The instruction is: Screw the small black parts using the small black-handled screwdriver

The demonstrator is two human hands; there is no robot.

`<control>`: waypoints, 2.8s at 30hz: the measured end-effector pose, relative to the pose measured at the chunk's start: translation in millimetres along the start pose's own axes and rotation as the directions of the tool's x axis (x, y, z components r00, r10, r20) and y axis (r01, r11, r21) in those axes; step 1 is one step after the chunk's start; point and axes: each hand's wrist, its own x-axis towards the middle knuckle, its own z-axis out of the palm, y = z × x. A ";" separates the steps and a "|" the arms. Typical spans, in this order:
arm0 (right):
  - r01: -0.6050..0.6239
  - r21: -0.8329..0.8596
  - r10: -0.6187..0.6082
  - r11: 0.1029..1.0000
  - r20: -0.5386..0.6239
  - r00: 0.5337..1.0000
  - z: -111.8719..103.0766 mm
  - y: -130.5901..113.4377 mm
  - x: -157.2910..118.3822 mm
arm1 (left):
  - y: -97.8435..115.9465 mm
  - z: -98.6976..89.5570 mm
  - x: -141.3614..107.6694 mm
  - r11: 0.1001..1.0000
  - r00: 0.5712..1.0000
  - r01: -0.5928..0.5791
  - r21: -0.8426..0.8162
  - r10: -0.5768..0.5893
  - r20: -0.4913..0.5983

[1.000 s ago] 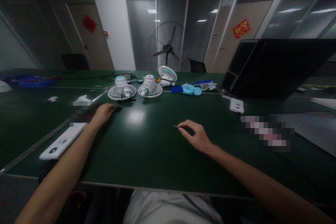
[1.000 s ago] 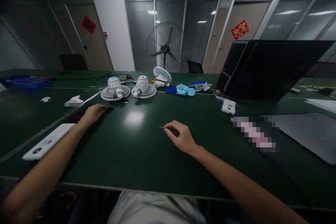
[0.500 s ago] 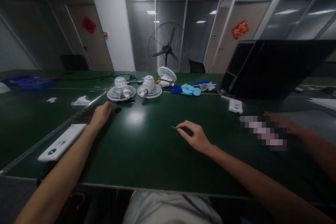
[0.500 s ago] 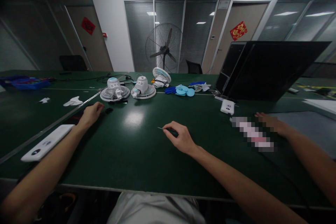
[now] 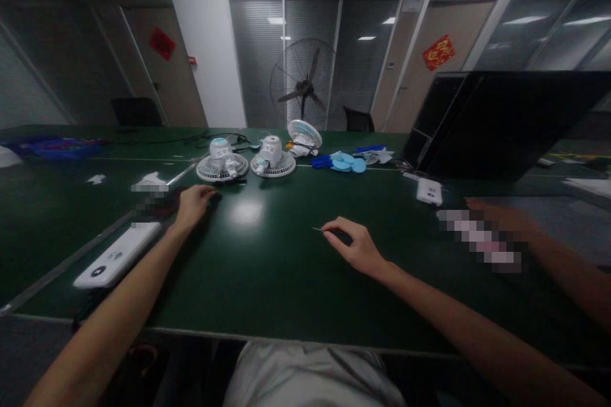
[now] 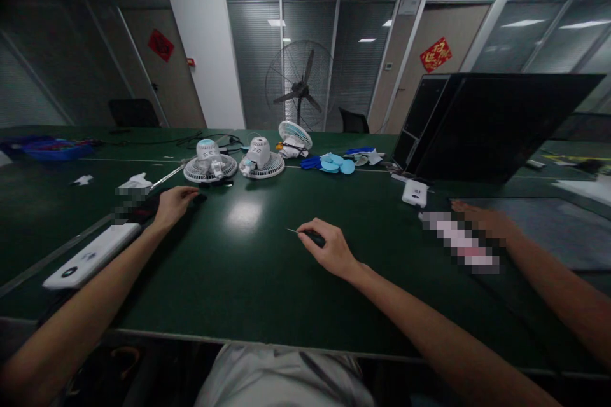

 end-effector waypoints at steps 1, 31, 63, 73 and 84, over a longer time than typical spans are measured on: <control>0.002 -0.007 -0.002 1.000 -0.005 1.000 0.3 0.1 0.0 | 1.8 1.7 0.0 1.000 1.000 0.010 0.003 -0.009 -0.011; 0.016 -0.035 -0.016 0.999 0.019 1.000 2.0 4.3 0.1 | 9.8 12.5 -6.9 0.964 0.964 0.264 -0.029 -0.264 0.013; 0.092 -0.185 -0.041 0.978 0.263 0.964 10.3 6.0 0.7 | 187.5 31.9 -123.8 0.734 0.577 -0.334 -0.591 0.655 0.488; 0.097 -0.115 -0.060 0.989 0.289 0.956 11.9 0.5 2.8 | 189.9 37.6 -126.3 0.694 0.550 -0.370 -0.618 0.700 0.456; 0.056 -0.079 -0.042 0.995 0.177 0.983 7.5 4.9 0.4 | 166.5 16.3 -128.2 0.640 0.472 -0.361 -0.678 0.752 0.459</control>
